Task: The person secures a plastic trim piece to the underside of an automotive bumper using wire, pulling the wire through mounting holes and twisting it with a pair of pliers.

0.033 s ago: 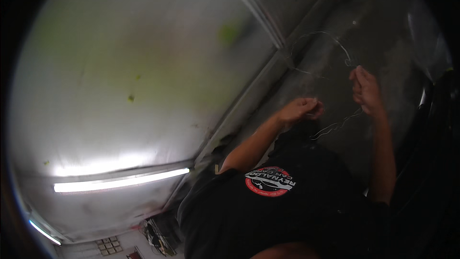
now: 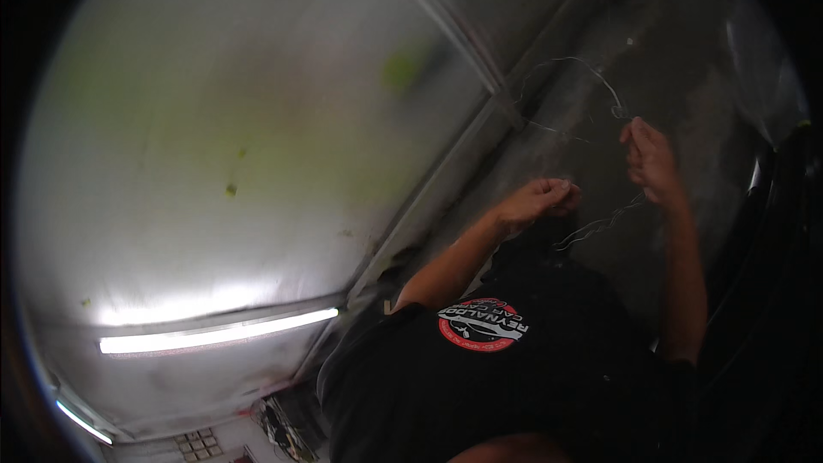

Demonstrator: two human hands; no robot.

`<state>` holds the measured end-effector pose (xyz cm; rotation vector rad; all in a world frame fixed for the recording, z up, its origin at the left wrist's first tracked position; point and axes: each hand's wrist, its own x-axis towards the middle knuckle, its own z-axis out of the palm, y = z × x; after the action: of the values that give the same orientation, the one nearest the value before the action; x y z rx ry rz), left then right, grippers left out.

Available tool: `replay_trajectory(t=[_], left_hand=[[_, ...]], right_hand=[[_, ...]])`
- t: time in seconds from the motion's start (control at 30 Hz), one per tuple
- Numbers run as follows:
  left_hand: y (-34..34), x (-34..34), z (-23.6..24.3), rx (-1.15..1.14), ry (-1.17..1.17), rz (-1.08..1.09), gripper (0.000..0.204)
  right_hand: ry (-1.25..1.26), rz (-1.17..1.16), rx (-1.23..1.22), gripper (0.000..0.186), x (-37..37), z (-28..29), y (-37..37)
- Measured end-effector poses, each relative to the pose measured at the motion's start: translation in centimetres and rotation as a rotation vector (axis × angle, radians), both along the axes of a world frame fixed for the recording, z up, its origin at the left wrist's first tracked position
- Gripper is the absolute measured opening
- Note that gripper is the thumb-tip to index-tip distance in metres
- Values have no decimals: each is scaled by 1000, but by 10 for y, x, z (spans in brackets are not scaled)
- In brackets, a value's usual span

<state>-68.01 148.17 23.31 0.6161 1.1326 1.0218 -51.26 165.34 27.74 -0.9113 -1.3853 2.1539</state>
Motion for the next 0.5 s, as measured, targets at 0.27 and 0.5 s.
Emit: replay_trajectory(t=[0.27,0.5], left_hand=[[225,11,6,81,-121,-394,36],[402,10,-17,-35,163,-685,31]], right_hand=[[-73,-116,86,35,-35,0,171],[-431,-341,483,41,-13,-55,325]])
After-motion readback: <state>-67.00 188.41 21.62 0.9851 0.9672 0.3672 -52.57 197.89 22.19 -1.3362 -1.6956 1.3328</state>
